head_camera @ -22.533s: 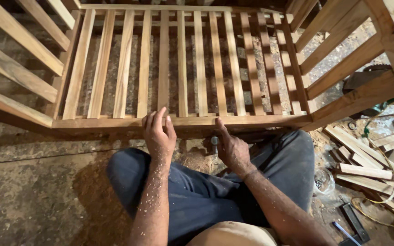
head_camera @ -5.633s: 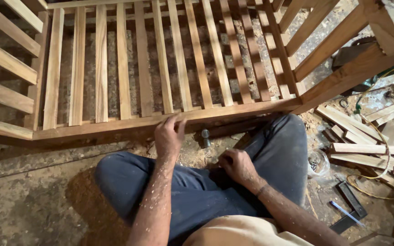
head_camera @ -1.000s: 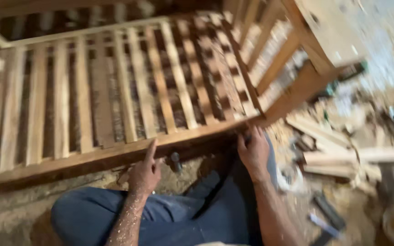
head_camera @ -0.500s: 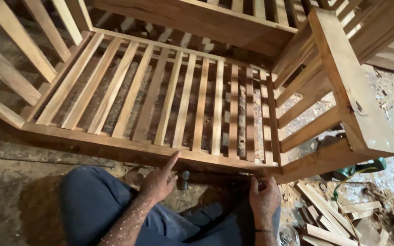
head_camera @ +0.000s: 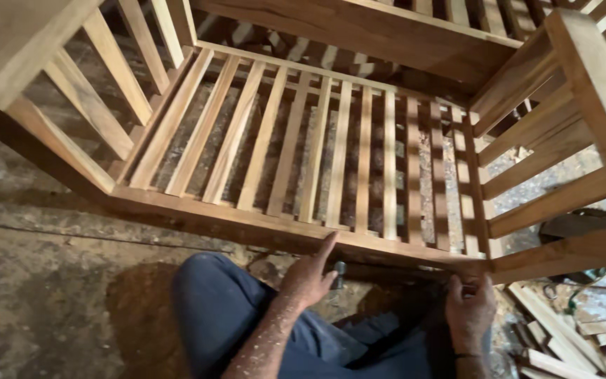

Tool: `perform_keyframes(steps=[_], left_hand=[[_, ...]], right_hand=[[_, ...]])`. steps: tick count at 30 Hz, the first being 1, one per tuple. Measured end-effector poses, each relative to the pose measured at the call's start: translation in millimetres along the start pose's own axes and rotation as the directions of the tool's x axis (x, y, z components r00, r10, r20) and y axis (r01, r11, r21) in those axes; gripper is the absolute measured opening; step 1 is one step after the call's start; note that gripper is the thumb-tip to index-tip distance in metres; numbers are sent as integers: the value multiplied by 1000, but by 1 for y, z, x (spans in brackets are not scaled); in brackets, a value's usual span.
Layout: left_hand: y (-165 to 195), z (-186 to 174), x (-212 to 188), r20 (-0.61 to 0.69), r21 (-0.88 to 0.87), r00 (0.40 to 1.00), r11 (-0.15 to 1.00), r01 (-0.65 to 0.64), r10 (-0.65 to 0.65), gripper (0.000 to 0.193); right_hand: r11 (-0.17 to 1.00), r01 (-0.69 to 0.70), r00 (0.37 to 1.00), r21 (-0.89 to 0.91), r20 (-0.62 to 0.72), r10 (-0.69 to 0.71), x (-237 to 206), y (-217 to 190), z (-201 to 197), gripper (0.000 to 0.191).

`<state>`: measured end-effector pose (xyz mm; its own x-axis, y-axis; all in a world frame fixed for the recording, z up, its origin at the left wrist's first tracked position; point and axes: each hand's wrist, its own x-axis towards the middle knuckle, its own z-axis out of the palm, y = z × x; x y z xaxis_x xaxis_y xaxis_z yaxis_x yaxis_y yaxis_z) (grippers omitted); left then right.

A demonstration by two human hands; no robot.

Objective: The person sits on the workshop floor assembling a wooden slatted frame, placing thin wood slats one at a time into the frame's rail and pressing them to seat them in place. They work along the frame, fitting each slat into position by hand.

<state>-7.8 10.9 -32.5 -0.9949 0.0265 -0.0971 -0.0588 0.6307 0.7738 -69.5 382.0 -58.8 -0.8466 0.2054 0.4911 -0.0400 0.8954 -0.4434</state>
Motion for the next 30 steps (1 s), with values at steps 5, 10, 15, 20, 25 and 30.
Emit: perform_keyframes(steps=[5, 10, 15, 20, 25, 30], left_hand=[[5, -16, 3, -134, -71, 985, 990, -121, 111, 77], [4, -35, -4, -104, -215, 994, 975, -59, 37, 58], [-3, -50, -5, -165, -250, 986, 967, -41, -1, 48], [-3, -48, -1, -199, -230, 980, 973, -24, -23, 42], [2, -34, 2, -231, -235, 973, 971, -46, -10, 37], [7, -23, 8, -344, -203, 939, 975, -94, 19, 31]], right_hand=[[987, -92, 996, 132, 29, 89, -5, -23, -11, 33], [957, -179, 982, 229, -11, 187, -26, -42, -34, 42], [887, -302, 938, 350, -56, 342, -38, -43, -49, 32], [641, -442, 847, 628, 55, 529, -33, -27, -52, 22], [649, -481, 850, 590, 130, 511, -38, -18, -49, 17], [941, -256, 966, 224, 23, 257, -36, -19, -38, 16]])
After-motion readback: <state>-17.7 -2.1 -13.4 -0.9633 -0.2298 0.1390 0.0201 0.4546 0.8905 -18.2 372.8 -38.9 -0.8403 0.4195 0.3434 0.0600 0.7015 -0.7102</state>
